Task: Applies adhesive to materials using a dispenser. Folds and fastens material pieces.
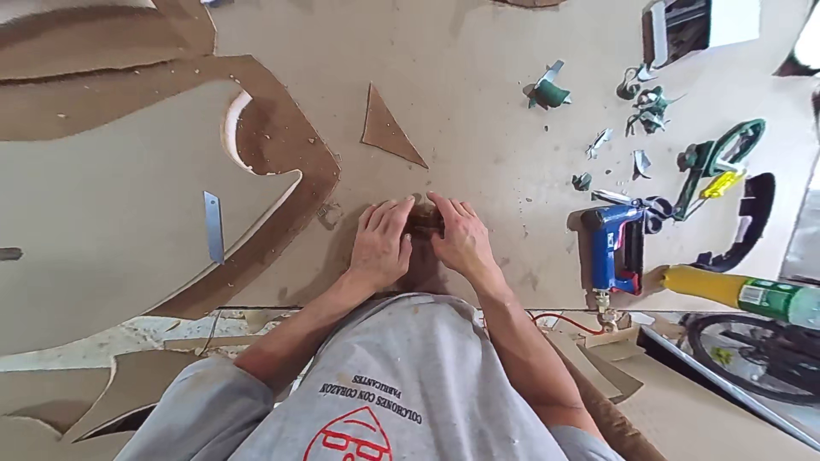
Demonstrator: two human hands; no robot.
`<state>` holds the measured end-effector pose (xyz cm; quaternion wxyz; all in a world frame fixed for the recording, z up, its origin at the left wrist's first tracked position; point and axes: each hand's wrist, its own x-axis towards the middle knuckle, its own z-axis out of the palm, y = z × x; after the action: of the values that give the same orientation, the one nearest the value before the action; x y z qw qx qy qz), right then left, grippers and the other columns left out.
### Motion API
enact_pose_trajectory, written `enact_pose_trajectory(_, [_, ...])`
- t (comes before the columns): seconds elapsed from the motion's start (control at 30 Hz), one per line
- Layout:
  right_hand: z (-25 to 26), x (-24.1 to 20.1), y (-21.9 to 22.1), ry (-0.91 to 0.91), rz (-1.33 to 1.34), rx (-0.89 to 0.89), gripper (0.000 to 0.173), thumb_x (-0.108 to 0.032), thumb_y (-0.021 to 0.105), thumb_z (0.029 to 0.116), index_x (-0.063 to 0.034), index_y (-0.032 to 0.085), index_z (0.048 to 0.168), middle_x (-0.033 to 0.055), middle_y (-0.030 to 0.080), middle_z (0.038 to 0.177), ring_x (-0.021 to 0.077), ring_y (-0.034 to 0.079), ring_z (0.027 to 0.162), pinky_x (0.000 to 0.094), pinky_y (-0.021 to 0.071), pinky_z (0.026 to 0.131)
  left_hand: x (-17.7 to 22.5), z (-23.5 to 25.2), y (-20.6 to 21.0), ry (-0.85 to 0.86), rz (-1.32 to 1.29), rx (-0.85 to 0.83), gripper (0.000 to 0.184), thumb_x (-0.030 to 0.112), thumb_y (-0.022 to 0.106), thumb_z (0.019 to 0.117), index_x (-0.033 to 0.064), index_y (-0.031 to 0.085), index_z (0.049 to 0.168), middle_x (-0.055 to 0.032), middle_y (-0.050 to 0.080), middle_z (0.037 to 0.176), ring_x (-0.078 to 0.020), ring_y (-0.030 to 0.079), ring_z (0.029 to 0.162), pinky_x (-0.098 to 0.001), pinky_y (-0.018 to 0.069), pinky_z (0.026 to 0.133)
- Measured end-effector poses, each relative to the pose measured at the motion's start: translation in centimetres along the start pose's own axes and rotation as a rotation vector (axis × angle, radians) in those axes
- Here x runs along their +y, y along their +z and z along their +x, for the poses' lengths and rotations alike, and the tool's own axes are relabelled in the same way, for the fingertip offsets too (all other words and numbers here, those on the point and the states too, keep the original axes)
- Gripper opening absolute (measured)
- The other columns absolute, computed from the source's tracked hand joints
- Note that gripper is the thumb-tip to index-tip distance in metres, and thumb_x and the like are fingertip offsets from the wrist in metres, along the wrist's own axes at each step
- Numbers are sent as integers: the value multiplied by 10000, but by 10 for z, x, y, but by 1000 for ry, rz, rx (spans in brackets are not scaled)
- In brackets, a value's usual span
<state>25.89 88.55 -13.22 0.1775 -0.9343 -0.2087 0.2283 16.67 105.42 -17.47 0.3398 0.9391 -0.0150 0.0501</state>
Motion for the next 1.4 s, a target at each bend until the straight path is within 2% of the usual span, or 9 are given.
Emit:
enact_pose_trajectory(0.07, [0, -1, -1, 30, 14, -27, 662, -154, 684, 865, -217, 515, 1502, 87, 685, 1233, 306, 660, 1120, 529, 550, 898, 6, 6, 1, 3, 59, -105, 604, 195, 499, 973, 125, 402, 1566, -68, 545, 1526, -268, 431, 1475, -546, 234, 1245])
enact_pose_trajectory(0.17, [0, 2, -2, 22, 17, -31, 688, -173, 704, 860, -213, 497, 1515, 71, 697, 1195, 289, 654, 1129, 511, 536, 934, 8, 12, 0, 24, 60, -132, 604, 181, 481, 969, 103, 400, 1563, -93, 623, 1431, -282, 516, 1407, -569, 230, 1244])
enact_pose_trajectory(0.37, [-1, 17, 8, -214, 47, 44, 618, -119, 672, 854, -178, 564, 1460, 37, 731, 1137, 260, 648, 1101, 509, 481, 938, 4, 12, -4, -16, -292, -143, 631, 172, 542, 944, 40, 398, 1544, -112, 680, 1240, -247, 616, 1213, -462, 430, 1124])
enact_pose_trajectory(0.53, [-6, 24, 2, -1, 753, 31, 619, -134, 741, 878, -102, 536, 1461, 13, 748, 962, 113, 715, 817, 332, 625, 767, -2, 22, -21, -270, -743, 26, 569, 153, 508, 1009, 59, 349, 1548, -120, 614, 1347, -202, 684, 1091, -410, 608, 903])
enact_pose_trajectory(0.63, [-14, 24, -1, 62, 1238, 18, 632, -40, 742, 867, -13, 503, 1451, 94, 727, 937, 167, 699, 822, 369, 610, 810, -6, 31, -28, -363, -950, 36, 542, 60, 465, 999, 53, 361, 1531, -123, 664, 1266, -241, 716, 1034, -427, 617, 889])
enact_pose_trajectory(0.77, [-23, 8, -10, 105, 1525, 21, 603, 7, 693, 867, 6, 495, 1436, 110, 717, 954, 176, 705, 846, 380, 614, 842, 14, 32, -28, -461, -1267, -104, 525, -33, 517, 983, 15, 395, 1491, -133, 701, 1108, -243, 722, 971, -449, 613, 919])
enact_pose_trajectory(0.93, [-34, 5, -22, 56, 1597, 71, 578, 12, 673, 874, -10, 486, 1421, 107, 720, 983, 183, 714, 862, 398, 619, 836, 31, 28, -33, -375, -1412, -112, 526, -21, 510, 988, 4, 366, 1493, -125, 711, 1056, -234, 723, 955, -459, 596, 947])
enact_pose_trajectory(1.1, [-42, 10, -31, -63, 1751, 99, 561, -47, 723, 870, -75, 536, 1398, 74, 708, 968, 146, 699, 821, 343, 618, 788, 35, 32, -48, -289, -1489, -161, 582, 26, 590, 983, 31, 356, 1515, -149, 708, 1205, -265, 708, 1081, -451, 562, 1009])
enact_pose_trajectory(1.4, [-52, -1, -35, -67, 1794, -39, 730, -64, 739, 870, -128, 394, 1510, 110, 685, 1175, 151, 707, 845, 290, 617, 731, 53, 33, -46, -189, -1436, -178, 719, -14, 701, 909, 16, 334, 1527, -82, 704, 1115, -157, 710, 1000, -346, 597, 944])
